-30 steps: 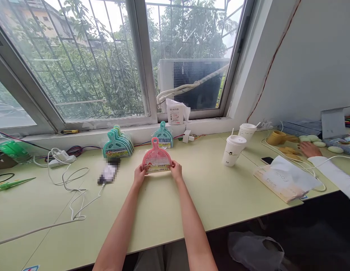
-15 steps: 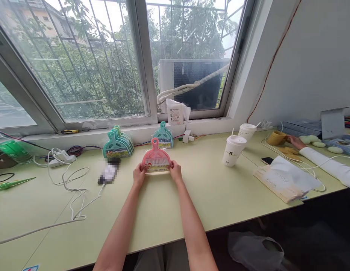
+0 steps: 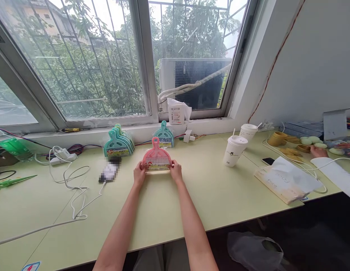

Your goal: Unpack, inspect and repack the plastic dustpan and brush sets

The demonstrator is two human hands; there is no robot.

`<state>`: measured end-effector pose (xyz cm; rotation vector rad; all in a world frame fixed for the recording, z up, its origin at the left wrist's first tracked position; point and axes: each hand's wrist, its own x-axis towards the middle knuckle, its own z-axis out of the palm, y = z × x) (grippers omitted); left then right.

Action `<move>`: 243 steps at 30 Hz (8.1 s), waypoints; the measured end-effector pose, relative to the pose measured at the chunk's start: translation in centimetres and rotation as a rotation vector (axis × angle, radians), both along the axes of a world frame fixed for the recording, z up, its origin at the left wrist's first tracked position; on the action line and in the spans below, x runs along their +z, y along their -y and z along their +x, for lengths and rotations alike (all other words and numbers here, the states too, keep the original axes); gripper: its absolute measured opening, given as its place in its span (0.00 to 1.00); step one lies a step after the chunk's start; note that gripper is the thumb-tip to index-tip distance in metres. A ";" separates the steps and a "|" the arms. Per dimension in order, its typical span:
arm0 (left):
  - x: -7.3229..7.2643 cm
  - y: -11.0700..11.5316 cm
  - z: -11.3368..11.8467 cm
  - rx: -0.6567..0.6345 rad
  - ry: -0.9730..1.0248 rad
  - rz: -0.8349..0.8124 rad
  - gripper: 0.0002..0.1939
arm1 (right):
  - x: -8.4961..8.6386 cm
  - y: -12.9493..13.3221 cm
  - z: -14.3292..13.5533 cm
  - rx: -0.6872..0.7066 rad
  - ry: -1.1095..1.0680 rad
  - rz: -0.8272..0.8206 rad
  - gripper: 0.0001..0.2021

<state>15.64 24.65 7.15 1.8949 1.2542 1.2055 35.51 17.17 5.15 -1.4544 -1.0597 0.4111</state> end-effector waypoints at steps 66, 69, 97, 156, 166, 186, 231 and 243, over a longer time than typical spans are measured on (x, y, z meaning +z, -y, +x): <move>-1.5 -3.3 -9.0 0.159 0.152 -0.213 0.10 | 2.6 -20.4 -15.6 -0.029 0.345 0.081 0.10; -1.7 -3.4 -9.0 0.164 0.185 -0.214 0.10 | 2.2 -21.4 -15.9 -0.011 0.336 0.094 0.10; -1.0 -2.9 -8.7 0.174 0.157 -0.271 0.11 | -0.2 -18.8 -11.2 0.058 0.435 0.073 0.11; -0.3 -3.1 -8.9 0.152 0.103 -0.296 0.10 | 2.0 -20.3 -9.2 -0.757 0.305 0.000 0.17; -0.6 -3.8 -8.9 0.132 0.073 -0.297 0.10 | 2.0 -18.8 7.2 -0.655 0.178 -0.287 0.19; 1.0 -2.4 -6.6 -0.360 0.510 -0.499 0.27 | 0.4 -4.6 1.7 -0.123 -0.127 -0.142 0.15; 0.3 -2.2 -4.6 -0.031 0.954 -0.677 0.22 | 1.3 3.1 3.9 -0.003 -0.738 -0.036 0.17; 0.2 -0.7 -2.5 -0.236 0.739 -0.638 0.27 | 1.1 3.2 2.8 0.035 -0.744 -0.036 0.16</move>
